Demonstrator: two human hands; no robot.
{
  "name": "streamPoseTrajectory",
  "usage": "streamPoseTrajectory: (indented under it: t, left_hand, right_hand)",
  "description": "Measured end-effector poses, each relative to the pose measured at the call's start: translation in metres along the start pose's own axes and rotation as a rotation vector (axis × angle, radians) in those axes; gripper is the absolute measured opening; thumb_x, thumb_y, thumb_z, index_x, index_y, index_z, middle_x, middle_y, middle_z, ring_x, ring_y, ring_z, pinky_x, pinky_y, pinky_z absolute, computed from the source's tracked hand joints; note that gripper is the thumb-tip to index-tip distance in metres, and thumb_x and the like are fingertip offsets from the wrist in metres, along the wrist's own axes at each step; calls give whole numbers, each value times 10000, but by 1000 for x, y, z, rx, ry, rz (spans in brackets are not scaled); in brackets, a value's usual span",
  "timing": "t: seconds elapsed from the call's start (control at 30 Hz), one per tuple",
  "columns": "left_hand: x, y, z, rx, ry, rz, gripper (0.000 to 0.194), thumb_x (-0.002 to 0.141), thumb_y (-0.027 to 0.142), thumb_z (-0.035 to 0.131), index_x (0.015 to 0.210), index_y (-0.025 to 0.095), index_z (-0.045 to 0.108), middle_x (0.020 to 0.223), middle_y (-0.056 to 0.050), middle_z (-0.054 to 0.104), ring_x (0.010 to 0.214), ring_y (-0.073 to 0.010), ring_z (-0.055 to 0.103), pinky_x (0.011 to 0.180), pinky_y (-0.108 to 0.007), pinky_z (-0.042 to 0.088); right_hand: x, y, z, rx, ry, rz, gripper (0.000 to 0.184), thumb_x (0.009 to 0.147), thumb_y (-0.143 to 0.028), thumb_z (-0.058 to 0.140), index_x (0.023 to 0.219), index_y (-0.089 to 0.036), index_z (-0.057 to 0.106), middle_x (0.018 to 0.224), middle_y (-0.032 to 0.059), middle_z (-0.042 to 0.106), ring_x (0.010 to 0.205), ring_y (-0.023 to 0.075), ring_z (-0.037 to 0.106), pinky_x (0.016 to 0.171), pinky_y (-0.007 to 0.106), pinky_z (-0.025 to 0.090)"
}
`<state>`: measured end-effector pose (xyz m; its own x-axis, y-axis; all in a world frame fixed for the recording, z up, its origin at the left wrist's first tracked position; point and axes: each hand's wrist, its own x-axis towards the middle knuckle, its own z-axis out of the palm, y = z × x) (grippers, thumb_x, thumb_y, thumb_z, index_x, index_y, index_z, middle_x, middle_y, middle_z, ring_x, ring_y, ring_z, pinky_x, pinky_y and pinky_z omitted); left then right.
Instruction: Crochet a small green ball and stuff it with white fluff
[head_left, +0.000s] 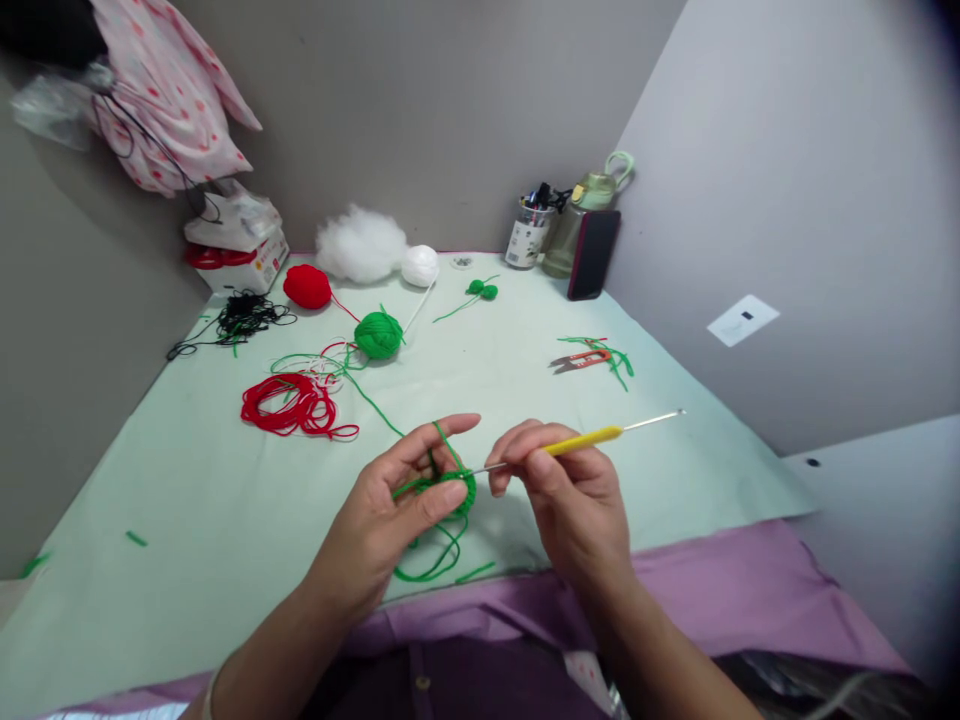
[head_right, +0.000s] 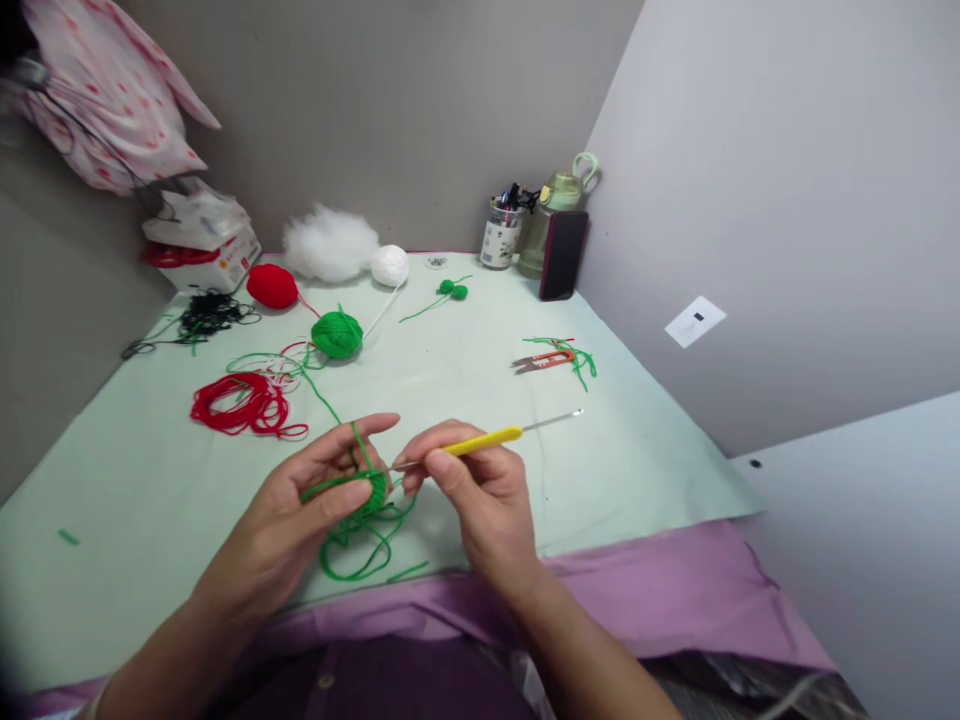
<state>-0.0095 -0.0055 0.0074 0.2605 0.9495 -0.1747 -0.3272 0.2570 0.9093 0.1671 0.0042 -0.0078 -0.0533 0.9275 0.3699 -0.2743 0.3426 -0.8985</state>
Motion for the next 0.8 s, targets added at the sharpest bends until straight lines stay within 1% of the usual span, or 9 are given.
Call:
streamPoseTrajectory:
  t: [0.1,0.2,0.27,0.37,0.43,0.5,0.57,0.7,0.8]
  left_hand:
    - [-1,-2,4,9,18,-9,473,822,323,846,1284,350,748,925,1,669,871,-142,590,802,-224,465]
    - [1,-4,6,-8,48,5,479,812,277,861,1270,364,750,1002,8,710,927,-142,620,853,-221,482]
    - [2,-5,7,-41,65,25,457,826,279,854,1265,361,754,967,17,712,905,-132,626,837,-208,488]
    - [3,-6,9,-147,55,12,433,833,305,853,1256,335,764,860,27,681,806,-104,611,775,-184,484]
    - [4,-6,10,-243,32,-44,451,814,307,870,1254,306,769,861,20,677,793,-95,609,761,-172,479]
    - [5,-6,10,-326,7,-111,474,793,296,886,1252,276,772,877,7,679,820,-98,625,774,-167,482]
    - [6,-5,8,-376,-34,-158,485,789,275,884,1259,253,769,870,-1,677,818,-103,647,777,-171,493]
    - [7,-2,0,-401,-81,-147,422,788,237,869,1203,216,797,834,9,657,736,-89,663,725,-167,503]
    - [7,-1,-3,-372,-76,-148,321,792,255,864,1107,208,830,790,7,664,717,-87,665,678,-152,487]
  right_hand:
    - [1,2,6,-99,-21,-47,141,997,-287,666,974,-244,798,919,50,766,872,199,708,775,340,583]
    - [-4,1,10,-245,5,-132,179,1014,-216,627,1035,-269,797,956,51,780,903,206,726,787,351,603]
    - [-9,0,10,-450,-11,-267,238,1002,-166,630,1122,-302,783,1012,54,777,914,212,732,783,359,616]
    - [-16,0,8,-790,-116,-518,393,947,-109,691,1271,-328,734,1149,70,760,1002,234,728,819,365,628]
    - [-18,3,8,-863,-126,-596,443,925,-89,710,1314,-303,717,1180,90,747,1017,243,717,827,373,626]
    - [-16,6,8,-770,-66,-554,422,940,-80,686,1297,-300,729,1150,89,739,973,227,705,796,369,617]
    - [-12,6,7,-584,-30,-439,361,969,-92,651,1239,-308,754,1069,71,740,921,206,694,764,355,603]
    - [-1,0,2,-198,33,-202,198,1007,-177,627,1066,-264,795,873,34,718,761,165,670,699,320,565]
    - [6,-2,-2,46,75,-40,145,993,-248,665,959,-235,805,832,23,691,664,133,640,611,276,535]
